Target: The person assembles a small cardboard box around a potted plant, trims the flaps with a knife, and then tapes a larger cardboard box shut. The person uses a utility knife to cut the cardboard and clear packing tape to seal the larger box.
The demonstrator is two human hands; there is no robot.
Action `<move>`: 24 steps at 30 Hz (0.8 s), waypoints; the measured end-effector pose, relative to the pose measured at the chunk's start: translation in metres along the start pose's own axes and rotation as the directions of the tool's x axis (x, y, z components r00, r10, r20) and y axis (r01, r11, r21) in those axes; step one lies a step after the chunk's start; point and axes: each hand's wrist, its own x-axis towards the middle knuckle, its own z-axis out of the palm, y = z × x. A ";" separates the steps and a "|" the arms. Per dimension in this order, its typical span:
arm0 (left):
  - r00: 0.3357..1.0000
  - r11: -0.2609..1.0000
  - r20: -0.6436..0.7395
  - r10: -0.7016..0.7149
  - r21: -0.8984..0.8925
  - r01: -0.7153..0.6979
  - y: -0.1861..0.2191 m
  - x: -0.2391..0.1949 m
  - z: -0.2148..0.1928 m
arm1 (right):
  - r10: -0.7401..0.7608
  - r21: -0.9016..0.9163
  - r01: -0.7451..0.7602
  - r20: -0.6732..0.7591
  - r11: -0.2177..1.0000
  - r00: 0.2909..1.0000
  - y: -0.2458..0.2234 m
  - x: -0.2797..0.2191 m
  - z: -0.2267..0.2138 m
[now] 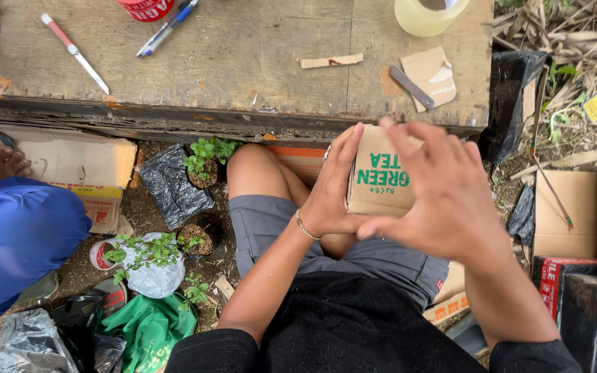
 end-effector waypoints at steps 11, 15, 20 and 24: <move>1.000 1.000 0.001 -0.008 -0.023 0.009 0.007 0.001 -0.004 | 0.026 0.111 0.004 -0.265 0.994 0.964 -0.016 -0.033 0.003; 1.000 1.000 -0.022 -0.002 -0.009 0.001 0.012 0.003 -0.001 | 0.469 0.373 -0.306 -0.512 0.876 0.719 0.002 -0.047 -0.003; 1.000 1.000 -0.021 0.003 -0.009 -0.003 0.012 0.005 -0.005 | 0.680 0.806 -0.037 -0.473 0.591 0.561 0.028 -0.060 0.009; 1.000 1.000 -0.009 -0.024 -0.018 0.024 0.010 0.000 -0.004 | 0.677 0.890 0.205 -0.444 0.407 0.587 0.036 -0.075 0.019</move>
